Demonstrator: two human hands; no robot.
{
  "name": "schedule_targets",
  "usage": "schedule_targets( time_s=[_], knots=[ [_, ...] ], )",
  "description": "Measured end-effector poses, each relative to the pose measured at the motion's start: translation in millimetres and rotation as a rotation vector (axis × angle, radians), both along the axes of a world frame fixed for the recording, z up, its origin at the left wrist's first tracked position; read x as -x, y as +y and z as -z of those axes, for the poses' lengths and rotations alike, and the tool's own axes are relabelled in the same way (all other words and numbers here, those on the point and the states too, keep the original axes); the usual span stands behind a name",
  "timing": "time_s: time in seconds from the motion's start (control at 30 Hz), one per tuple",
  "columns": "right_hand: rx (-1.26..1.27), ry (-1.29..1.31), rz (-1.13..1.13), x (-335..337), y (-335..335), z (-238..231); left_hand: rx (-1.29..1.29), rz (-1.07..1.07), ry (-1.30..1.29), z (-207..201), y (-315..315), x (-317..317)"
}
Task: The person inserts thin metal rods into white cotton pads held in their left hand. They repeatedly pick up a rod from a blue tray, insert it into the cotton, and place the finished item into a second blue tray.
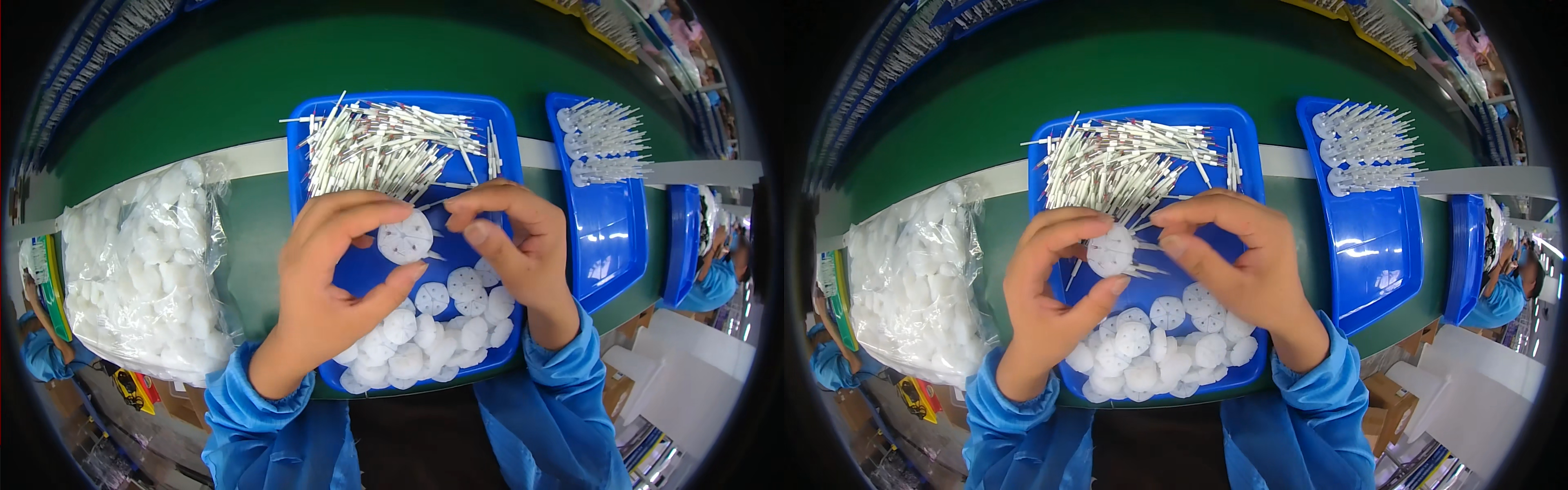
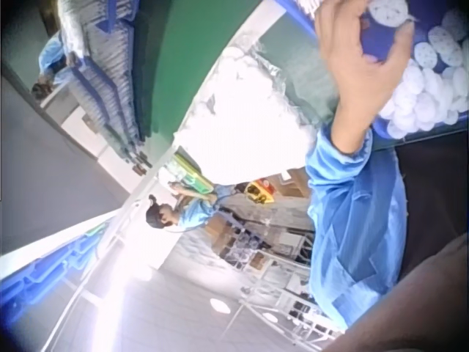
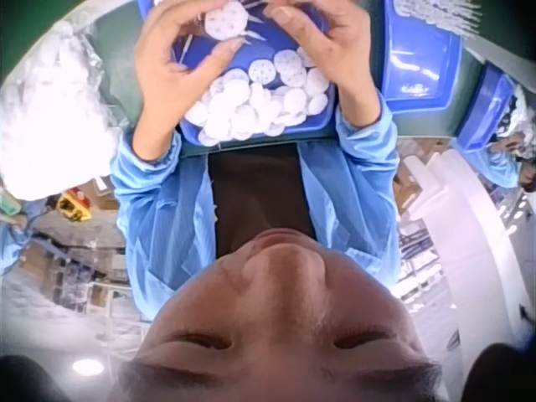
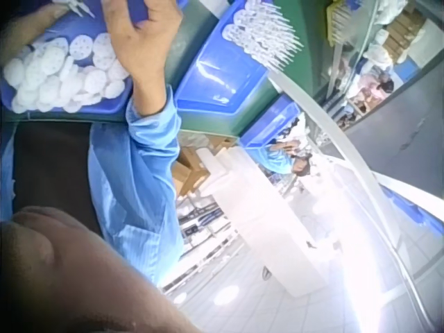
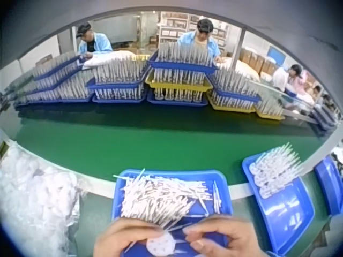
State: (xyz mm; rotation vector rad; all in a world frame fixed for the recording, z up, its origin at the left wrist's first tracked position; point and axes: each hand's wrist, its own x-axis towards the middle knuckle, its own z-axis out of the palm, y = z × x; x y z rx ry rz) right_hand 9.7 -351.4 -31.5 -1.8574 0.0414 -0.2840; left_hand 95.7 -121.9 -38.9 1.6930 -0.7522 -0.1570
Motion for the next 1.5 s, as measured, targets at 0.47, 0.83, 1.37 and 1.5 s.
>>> schedule_targets(
  time_s=[0.47, 0.83, 1.37, 1.5],
  knots=[
    [-0.191, 0.011, -0.062, 2.8, 22.7, 9.0, -0.075, -0.014, -0.449, 5.8, -4.3, 4.8],
    [-0.466, 0.035, -0.133, 5.7, 23.9, 12.6, -0.064, -0.051, -0.512, 5.8, -5.1, 5.8],
    [-0.002, 0.027, -0.071, 8.9, 9.8, -3.8, -0.124, 0.082, -0.556, 5.9, -2.4, 1.4],
    [0.598, -0.087, -0.12, 13.3, -9.6, 5.3, -0.211, 0.031, -0.348, 6.7, -3.8, 7.2]
  ],
)
